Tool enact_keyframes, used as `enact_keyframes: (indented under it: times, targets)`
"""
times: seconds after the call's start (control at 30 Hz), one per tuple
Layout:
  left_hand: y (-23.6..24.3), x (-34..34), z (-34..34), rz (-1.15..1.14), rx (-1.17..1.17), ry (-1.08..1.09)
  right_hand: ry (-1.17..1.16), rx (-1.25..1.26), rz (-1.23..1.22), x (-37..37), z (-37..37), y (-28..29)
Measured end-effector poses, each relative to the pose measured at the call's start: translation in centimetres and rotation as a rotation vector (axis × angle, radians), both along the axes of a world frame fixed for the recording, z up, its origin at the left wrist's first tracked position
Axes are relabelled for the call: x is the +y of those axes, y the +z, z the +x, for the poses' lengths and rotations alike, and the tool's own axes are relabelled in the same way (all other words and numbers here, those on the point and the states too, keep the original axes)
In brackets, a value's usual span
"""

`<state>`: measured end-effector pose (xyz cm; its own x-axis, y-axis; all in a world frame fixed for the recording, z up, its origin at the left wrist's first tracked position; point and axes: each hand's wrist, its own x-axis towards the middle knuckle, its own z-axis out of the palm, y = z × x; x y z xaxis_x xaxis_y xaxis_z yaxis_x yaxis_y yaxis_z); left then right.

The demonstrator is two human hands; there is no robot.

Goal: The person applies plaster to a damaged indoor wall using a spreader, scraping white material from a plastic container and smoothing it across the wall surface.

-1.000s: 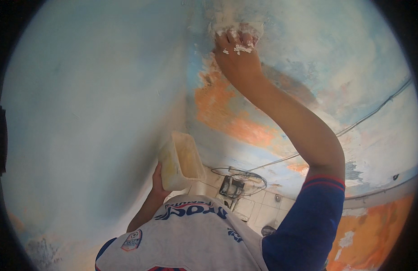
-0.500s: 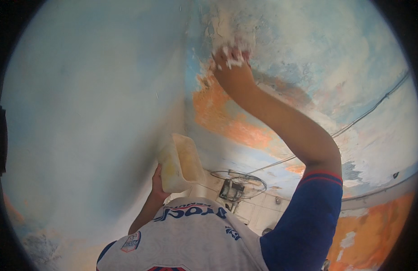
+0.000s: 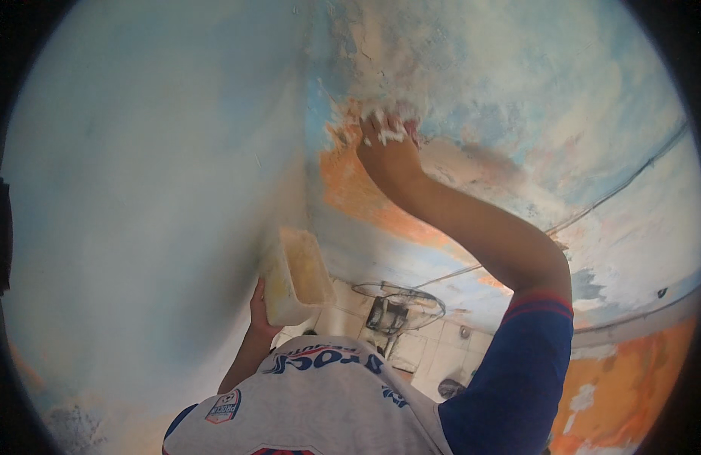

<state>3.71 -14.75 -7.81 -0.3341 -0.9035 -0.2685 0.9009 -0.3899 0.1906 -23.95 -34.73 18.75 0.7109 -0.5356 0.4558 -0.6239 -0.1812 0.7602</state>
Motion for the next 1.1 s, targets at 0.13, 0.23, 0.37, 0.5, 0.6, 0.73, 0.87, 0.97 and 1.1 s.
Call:
enact_keyframes:
  times: [0.13,0.23,0.37,0.5,0.6,0.73,0.87,0.97,1.1]
  targets:
    - [-0.2,0.1,0.3,-0.012,-0.028,-0.011,0.084,-0.290,-0.113,-0.4,2.6,2.9]
    - [-1.1,0.3,0.5,0.007,-0.049,-0.022,0.123,-0.151,-0.188,-2.0,3.6,8.9]
    - [-1.6,0.3,0.4,0.042,-0.012,0.002,-0.057,-0.159,-0.081,-1.0,2.1,0.3]
    - [-0.8,-0.1,0.4,0.028,-0.035,-0.028,0.044,-0.206,-0.133,-1.2,1.4,-1.3]
    - [-1.4,0.7,1.0,0.044,-0.068,-0.029,0.130,-0.313,-0.300,-3.1,3.6,6.2]
    - [-1.3,0.3,0.9,0.056,-0.070,-0.044,-0.049,-0.181,-0.346,-3.2,3.4,3.7]
    - [0.0,0.0,0.5,0.002,-0.080,-0.056,-0.134,-0.224,0.097,-0.8,2.7,-3.0]
    - [-1.0,0.6,0.6,0.052,-0.126,-0.014,-0.200,-0.359,0.059,0.3,4.4,1.2]
    - [-2.1,0.5,0.8,0.031,-0.073,-0.077,-0.221,-0.514,-0.146,-1.6,5.4,5.2]
